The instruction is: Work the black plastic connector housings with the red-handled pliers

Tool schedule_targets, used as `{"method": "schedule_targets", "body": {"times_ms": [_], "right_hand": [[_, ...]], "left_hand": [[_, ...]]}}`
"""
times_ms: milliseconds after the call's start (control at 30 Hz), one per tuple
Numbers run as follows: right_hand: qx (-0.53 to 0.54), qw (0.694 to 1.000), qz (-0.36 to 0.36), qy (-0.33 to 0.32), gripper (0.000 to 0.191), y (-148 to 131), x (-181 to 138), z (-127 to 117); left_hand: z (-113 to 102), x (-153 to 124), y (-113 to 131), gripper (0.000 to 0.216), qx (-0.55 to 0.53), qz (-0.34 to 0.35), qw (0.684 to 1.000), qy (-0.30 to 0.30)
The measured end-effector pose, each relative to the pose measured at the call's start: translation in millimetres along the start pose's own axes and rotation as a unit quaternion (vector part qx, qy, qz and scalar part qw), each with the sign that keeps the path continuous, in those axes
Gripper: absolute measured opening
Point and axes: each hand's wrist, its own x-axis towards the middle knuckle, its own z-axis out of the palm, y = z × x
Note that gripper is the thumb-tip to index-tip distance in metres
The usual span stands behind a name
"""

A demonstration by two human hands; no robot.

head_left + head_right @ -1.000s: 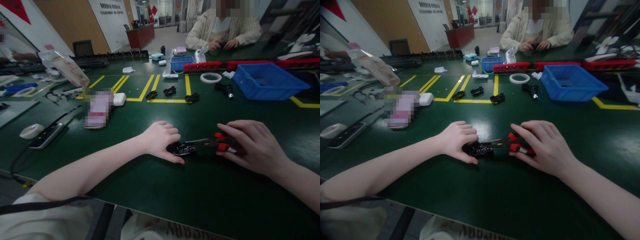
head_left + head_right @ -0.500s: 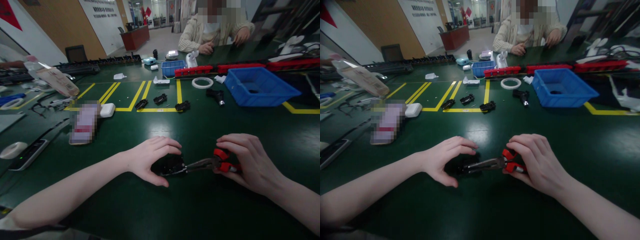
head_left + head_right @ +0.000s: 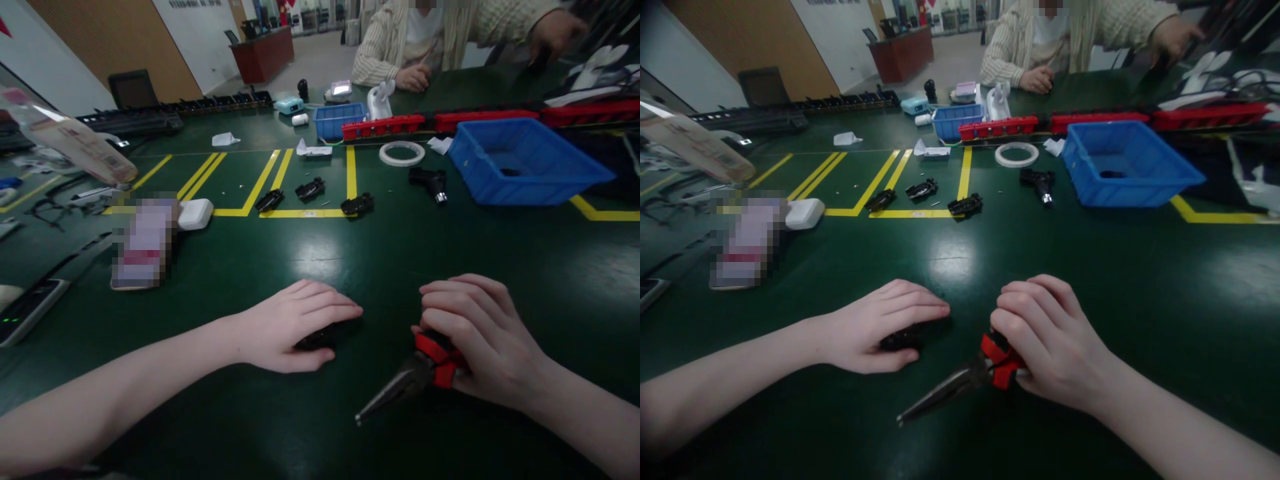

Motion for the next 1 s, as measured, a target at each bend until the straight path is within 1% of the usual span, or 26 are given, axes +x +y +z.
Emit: {"method": "schedule_targets", "body": {"times_ms": [67,167,233,333,467,633,733,800,900,1000], "right_hand": [[-0.014,1.000,-0.011,-0.005,0.026,1.1,1.3,0.9],[-0.036,0.999,-0.024,-0.019,0.024,7.8,7.6,4.8],[-0.037,0.999,-0.022,-0.028,0.021,16.3,14.6,9.2],[-0.047,0.998,-0.037,-0.030,0.016,32.6,27.6,16.9],[-0.050,0.996,-0.057,-0.046,0.020,50.9,45.2,26.2],[-0.033,0.993,-0.105,-0.041,0.024,62.0,64.3,34.5],[0.001,0.995,-0.093,-0.041,0.034,66.3,72.6,39.4],[0.024,0.995,-0.082,-0.054,0.039,68.7,75.4,42.2],[0.036,0.994,-0.072,-0.070,0.042,71.9,75.7,44.2],[0.016,0.996,-0.072,-0.053,0.042,75.5,73.4,42.8]], "left_hand": [[1.8,-0.1,-1.0,0.055,0.011,-0.041,0.999,0.025],[2.6,-0.4,-1.2,0.071,0.028,-0.086,0.995,0.046],[1.1,-1.2,-1.8,0.080,0.038,-0.101,0.993,0.043],[-2.4,-3.4,-5.1,0.085,0.035,-0.107,0.993,0.038],[-6.0,-5.6,-10.3,0.079,0.021,-0.117,0.992,0.043],[-5.8,-5.5,-11.8,0.077,0.021,-0.135,0.989,0.053],[-4.5,-4.6,-11.9,0.076,0.031,-0.152,0.985,0.074],[-4.4,-3.7,-12.4,0.075,0.035,-0.163,0.982,0.088],[-5.9,-2.2,-13.7,0.073,0.035,-0.169,0.980,0.097],[-7.5,-0.5,-15.8,0.071,0.035,-0.171,0.979,0.103]]}}
